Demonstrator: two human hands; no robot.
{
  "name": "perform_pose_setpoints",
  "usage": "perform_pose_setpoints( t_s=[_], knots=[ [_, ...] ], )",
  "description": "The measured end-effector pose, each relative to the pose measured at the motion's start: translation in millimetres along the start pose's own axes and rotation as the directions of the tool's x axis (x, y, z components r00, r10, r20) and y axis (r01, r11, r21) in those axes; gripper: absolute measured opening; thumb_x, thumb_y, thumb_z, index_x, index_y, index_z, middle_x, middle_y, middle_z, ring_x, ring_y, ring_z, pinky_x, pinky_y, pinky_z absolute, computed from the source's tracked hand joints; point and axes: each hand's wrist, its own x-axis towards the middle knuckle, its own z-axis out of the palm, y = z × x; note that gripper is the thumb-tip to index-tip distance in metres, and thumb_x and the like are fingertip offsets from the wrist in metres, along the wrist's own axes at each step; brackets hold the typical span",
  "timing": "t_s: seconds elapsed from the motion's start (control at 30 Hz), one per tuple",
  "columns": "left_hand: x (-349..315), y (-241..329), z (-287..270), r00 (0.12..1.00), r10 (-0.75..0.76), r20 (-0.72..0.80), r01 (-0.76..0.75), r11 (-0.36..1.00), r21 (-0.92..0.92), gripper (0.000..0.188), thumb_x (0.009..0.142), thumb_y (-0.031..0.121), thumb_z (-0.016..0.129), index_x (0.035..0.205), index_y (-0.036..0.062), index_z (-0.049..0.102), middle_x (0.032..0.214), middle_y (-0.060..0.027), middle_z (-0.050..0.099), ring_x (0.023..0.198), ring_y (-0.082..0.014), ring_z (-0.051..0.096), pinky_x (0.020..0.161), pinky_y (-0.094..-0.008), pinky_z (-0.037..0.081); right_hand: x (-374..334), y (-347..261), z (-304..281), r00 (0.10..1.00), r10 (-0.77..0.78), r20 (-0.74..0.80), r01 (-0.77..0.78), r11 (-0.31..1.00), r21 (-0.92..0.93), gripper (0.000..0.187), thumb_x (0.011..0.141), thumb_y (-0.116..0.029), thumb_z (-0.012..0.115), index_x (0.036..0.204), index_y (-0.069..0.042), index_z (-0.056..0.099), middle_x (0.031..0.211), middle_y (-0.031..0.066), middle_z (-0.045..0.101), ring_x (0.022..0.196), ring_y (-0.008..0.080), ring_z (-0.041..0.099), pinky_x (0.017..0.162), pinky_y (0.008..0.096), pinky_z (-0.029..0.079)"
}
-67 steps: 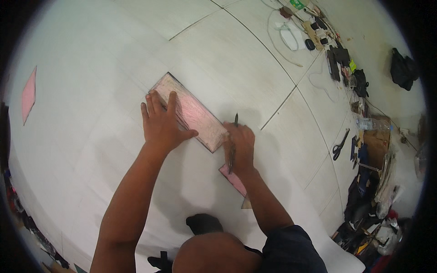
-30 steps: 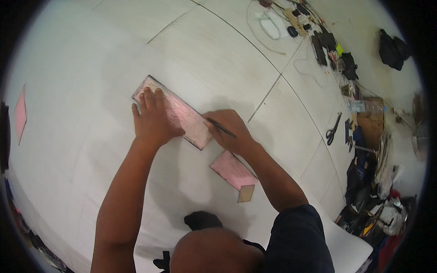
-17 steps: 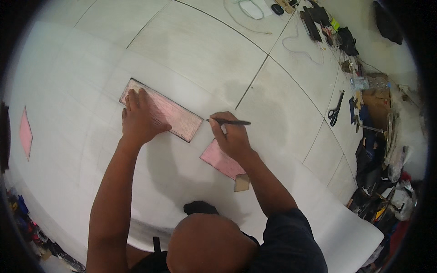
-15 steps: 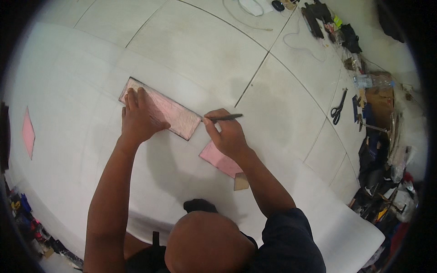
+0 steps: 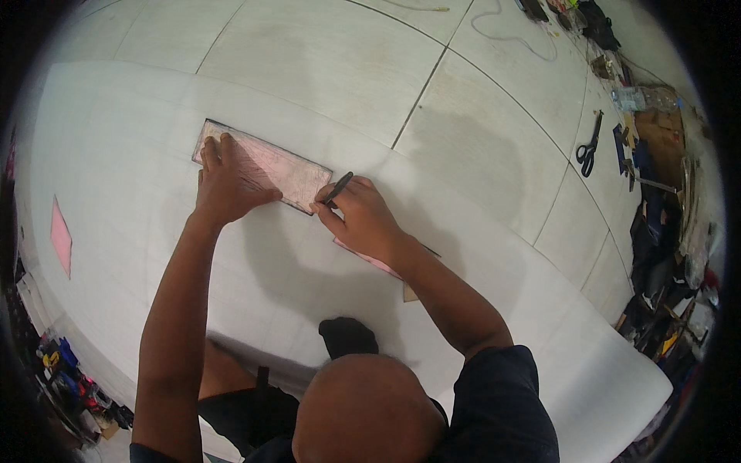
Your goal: The person marks a piece of pink fabric using a pen, tracing along the edges and drawing lines on the surface.
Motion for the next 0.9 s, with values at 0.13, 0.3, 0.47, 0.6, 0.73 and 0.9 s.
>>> perform_pose_setpoints(
  t_s=[0.13, 0.3, 0.47, 0.6, 0.73, 0.9],
  knots=[
    [-2, 6, -5, 0.998, -0.046, 0.032, 0.045, 0.998, 0.045, 0.147, 0.061, 0.056, 0.097, 0.164, -0.0030, 0.010, 0.168, -0.0358, 0.010, 0.158, -0.0522, 0.012, 0.124, -0.0609, 0.027, -1, -1, 6, 0.999, -0.034, -0.027, 0.033, 0.999, -0.022, 0.011, 0.095, -0.018, 0.073, 0.099, -0.009, 0.070, 0.089, 0.0052, 0.072, 0.089, 0.0261, 0.068, 0.101, 0.0452, 0.045],
    [-3, 10, -9, 0.996, -0.062, 0.058, 0.059, 0.997, 0.056, 0.148, 0.061, 0.055, 0.096, 0.164, -0.0037, 0.009, 0.169, -0.0356, 0.008, 0.159, -0.0514, 0.010, 0.124, -0.0599, 0.026, -2, -2, 8, 0.997, -0.067, -0.035, 0.063, 0.992, -0.107, 0.011, 0.096, -0.018, 0.071, 0.099, -0.008, 0.070, 0.090, 0.0072, 0.071, 0.088, 0.0275, 0.068, 0.097, 0.0458, 0.047],
    [-4, 12, -11, 0.995, -0.078, 0.065, 0.074, 0.995, 0.071, 0.148, 0.061, 0.055, 0.097, 0.164, -0.0044, 0.009, 0.168, -0.0365, 0.010, 0.158, -0.0526, 0.011, 0.124, -0.0592, 0.027, 21, 4, -11, 0.978, 0.169, -0.122, -0.182, 0.978, -0.103, 0.015, 0.099, -0.019, 0.068, 0.101, -0.004, 0.068, 0.092, 0.0113, 0.070, 0.089, 0.0327, 0.067, 0.084, 0.0454, 0.052],
    [-5, 11, -11, 0.997, -0.060, 0.047, 0.058, 0.998, 0.037, 0.146, 0.061, 0.052, 0.097, 0.163, -0.0050, 0.010, 0.168, -0.0360, 0.010, 0.158, -0.0520, 0.011, 0.124, -0.0601, 0.027, 27, 3, -26, 0.924, 0.352, -0.148, -0.334, 0.933, 0.133, 0.020, 0.103, -0.021, 0.066, 0.107, -0.002, 0.068, 0.101, 0.0132, 0.073, 0.093, 0.0304, 0.072, 0.081, 0.0411, 0.057],
    [-6, 8, -8, 0.999, -0.030, 0.015, 0.029, 0.998, 0.050, 0.147, 0.062, 0.056, 0.097, 0.163, -0.0052, 0.010, 0.168, -0.0357, 0.012, 0.158, -0.0505, 0.013, 0.123, -0.0598, 0.028, 15, 29, -20, 0.850, 0.191, -0.490, -0.179, 0.981, 0.071, 0.022, 0.104, -0.018, 0.064, 0.119, -0.002, 0.066, 0.109, 0.0161, 0.072, 0.096, 0.0303, 0.072, 0.083, 0.0393, 0.057],
    [-9, -16, 14, 0.974, 0.116, -0.194, -0.130, 0.990, -0.062, 0.135, 0.069, 0.061, 0.092, 0.162, -0.0062, 0.020, 0.165, -0.0374, 0.019, 0.156, -0.0496, 0.019, 0.122, -0.0613, 0.028, 20, 47, 0, 0.836, 0.029, -0.548, -0.104, 0.989, -0.106, 0.025, 0.095, -0.005, 0.063, 0.120, -0.006, 0.067, 0.115, 0.0148, 0.070, 0.111, 0.0354, 0.064, 0.099, 0.0456, 0.045]
  ],
)
